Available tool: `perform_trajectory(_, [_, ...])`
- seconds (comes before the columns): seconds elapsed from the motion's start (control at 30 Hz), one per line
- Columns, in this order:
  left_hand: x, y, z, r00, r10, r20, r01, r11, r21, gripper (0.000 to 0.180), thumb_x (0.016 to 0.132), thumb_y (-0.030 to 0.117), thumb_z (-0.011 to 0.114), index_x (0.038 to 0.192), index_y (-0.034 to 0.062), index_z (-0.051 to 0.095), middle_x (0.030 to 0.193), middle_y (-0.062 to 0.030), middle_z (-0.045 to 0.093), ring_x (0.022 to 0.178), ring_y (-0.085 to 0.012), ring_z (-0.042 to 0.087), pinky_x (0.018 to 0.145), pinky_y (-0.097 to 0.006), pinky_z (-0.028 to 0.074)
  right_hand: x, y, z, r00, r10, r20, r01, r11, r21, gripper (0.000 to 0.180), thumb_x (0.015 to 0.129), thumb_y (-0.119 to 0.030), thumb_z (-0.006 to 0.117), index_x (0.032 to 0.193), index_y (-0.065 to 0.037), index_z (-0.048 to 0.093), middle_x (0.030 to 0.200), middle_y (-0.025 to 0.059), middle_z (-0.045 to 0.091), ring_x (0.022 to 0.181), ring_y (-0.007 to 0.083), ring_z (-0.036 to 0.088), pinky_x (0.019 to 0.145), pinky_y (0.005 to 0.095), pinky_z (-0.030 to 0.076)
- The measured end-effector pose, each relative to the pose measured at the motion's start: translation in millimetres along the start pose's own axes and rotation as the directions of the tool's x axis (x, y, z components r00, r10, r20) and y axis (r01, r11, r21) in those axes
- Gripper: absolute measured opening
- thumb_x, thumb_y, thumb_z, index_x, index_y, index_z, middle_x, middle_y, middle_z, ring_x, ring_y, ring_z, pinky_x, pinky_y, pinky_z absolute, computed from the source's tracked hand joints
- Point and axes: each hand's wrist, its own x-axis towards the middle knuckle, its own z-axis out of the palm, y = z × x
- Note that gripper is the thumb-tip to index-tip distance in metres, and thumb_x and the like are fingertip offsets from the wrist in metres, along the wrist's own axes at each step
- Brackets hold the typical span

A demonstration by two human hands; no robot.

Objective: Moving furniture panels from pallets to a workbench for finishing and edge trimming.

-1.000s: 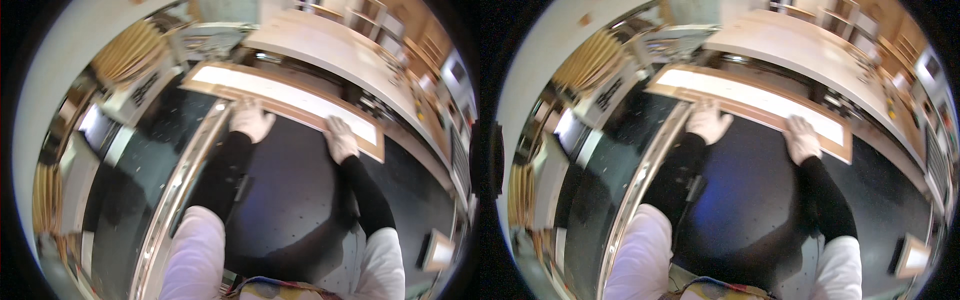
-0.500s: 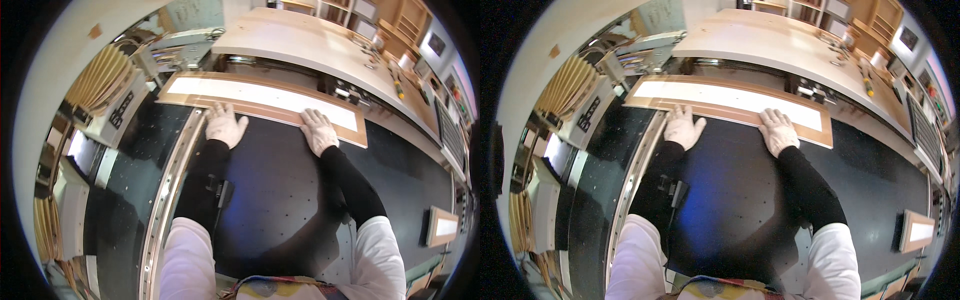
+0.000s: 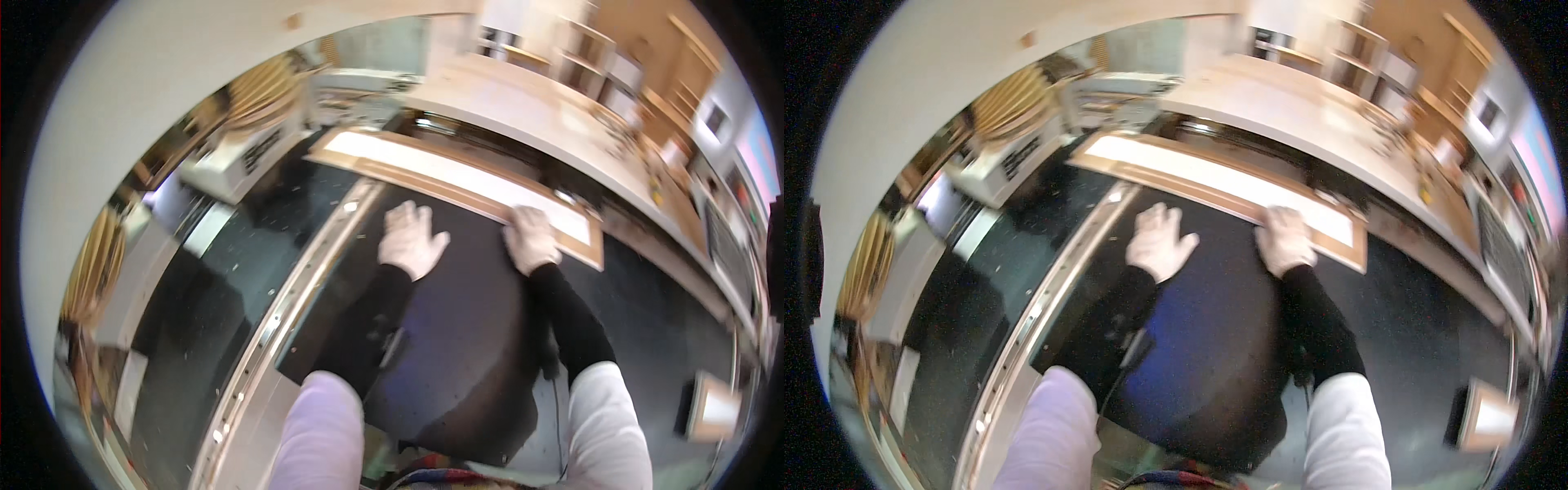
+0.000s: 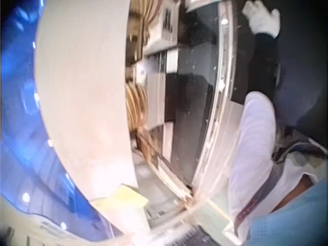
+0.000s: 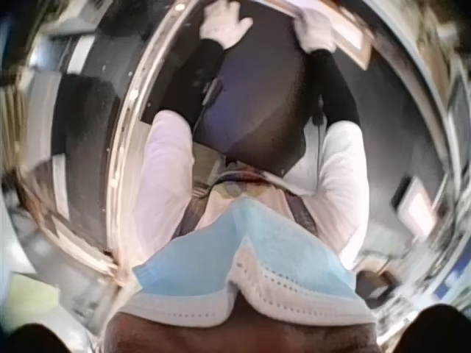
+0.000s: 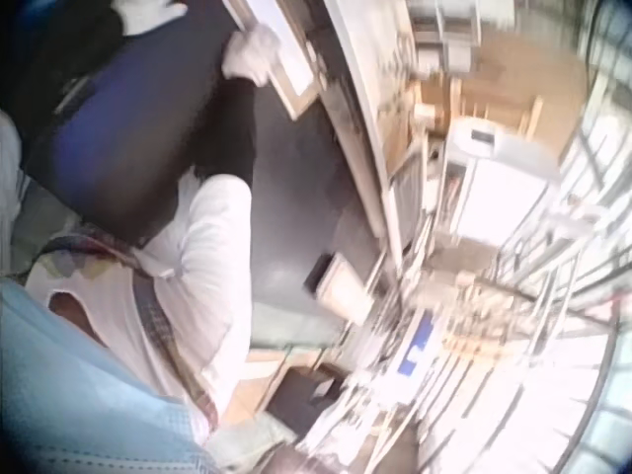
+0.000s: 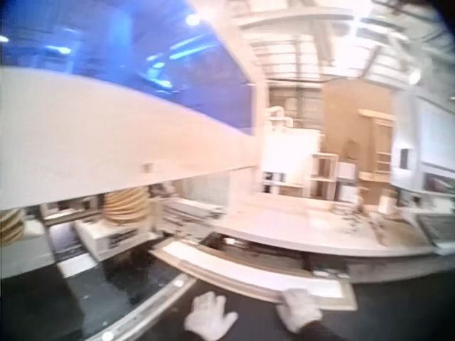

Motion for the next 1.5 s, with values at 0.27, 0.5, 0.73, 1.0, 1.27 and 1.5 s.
perform_trajectory(0.27, [-141.4, -12.3, -38.5, 0.995, 0.098, -0.002, -0.098, 0.995, -0.004, 0.053, 0.085, 0.027, 0.058, 0.127, -0.0038, 0.048, 0.137, -0.0255, 0.042, 0.128, -0.0410, 0.037, 0.109, -0.047, 0.028, -126.6, -78.9, -50.6, 0.905, -0.426, -0.001, 0.364, 0.772, 0.521, 0.035, 0.077, -0.022, 0.063, 0.108, -0.005, 0.059, 0.114, 0.0145, 0.058, 0.108, 0.0340, 0.053, 0.094, 0.0427, 0.044])
perform_trajectory(0.5, [-235.1, 43.4, -43.5, 0.991, 0.097, 0.089, -0.110, 0.981, 0.157, 0.052, 0.095, 0.030, 0.048, 0.134, -0.0038, 0.041, 0.141, -0.0277, 0.037, 0.133, -0.0424, 0.032, 0.113, -0.050, 0.021, -332.0, 5.9, -146.4, 0.958, -0.213, 0.192, 0.016, 0.709, 0.705, 0.041, 0.086, -0.019, 0.058, 0.125, -0.005, 0.052, 0.132, 0.0143, 0.048, 0.129, 0.0299, 0.041, 0.103, 0.0398, 0.041])
perform_trajectory(0.73, [-259.8, 285.1, -16.8, 0.949, 0.305, 0.079, -0.245, 0.872, -0.424, 0.049, 0.089, 0.014, 0.056, 0.132, -0.0036, 0.044, 0.131, -0.0264, 0.048, 0.122, -0.0409, 0.045, 0.106, -0.044, 0.035, -489.4, 190.7, -241.7, 0.935, 0.271, 0.231, -0.341, 0.500, 0.796, 0.028, 0.094, -0.019, 0.051, 0.115, -0.003, 0.060, 0.115, 0.0168, 0.061, 0.110, 0.0322, 0.057, 0.098, 0.0378, 0.044])
perform_trajectory(1.0, [-236.5, 629.0, 77.4, 0.808, 0.498, 0.313, 0.046, 0.477, -0.878, 0.040, 0.092, 0.020, 0.056, 0.126, -0.0003, 0.052, 0.120, -0.0153, 0.060, 0.106, -0.0237, 0.060, 0.097, -0.034, 0.044, -667.1, 339.3, -367.7, 0.453, 0.865, 0.218, -0.739, 0.227, 0.634, 0.036, 0.095, -0.029, 0.050, 0.123, -0.007, 0.057, 0.114, 0.0158, 0.064, 0.106, 0.0272, 0.062, 0.094, 0.0337, 0.046])
perform_trajectory(1.27, [-183.5, 767.6, 147.0, 0.798, 0.277, 0.535, 0.407, 0.407, -0.818, 0.037, 0.094, 0.029, 0.056, 0.103, -0.0061, 0.061, 0.098, -0.0108, 0.065, 0.089, -0.0212, 0.061, 0.077, -0.033, 0.048, -841.5, 485.4, -437.8, -0.151, 0.985, 0.083, -0.635, -0.161, 0.755, 0.044, 0.095, -0.027, 0.050, 0.126, 0.005, 0.050, 0.103, 0.0137, 0.067, 0.088, 0.0177, 0.066, 0.077, 0.0284, 0.052])
perform_trajectory(1.5, [-201.6, 798.1, 110.2, 0.878, 0.161, 0.450, 0.186, 0.752, -0.632, 0.057, 0.092, 0.045, 0.052, 0.123, -0.0025, 0.056, 0.116, -0.0176, 0.063, 0.105, -0.0254, 0.059, 0.092, -0.032, 0.042, -932.6, 716.3, -525.4, -0.306, 0.947, 0.092, -0.366, -0.206, 0.907, 0.037, 0.092, -0.037, 0.055, 0.112, -0.006, 0.052, 0.102, 0.0088, 0.059, 0.085, 0.0206, 0.060, 0.077, 0.0364, 0.049])
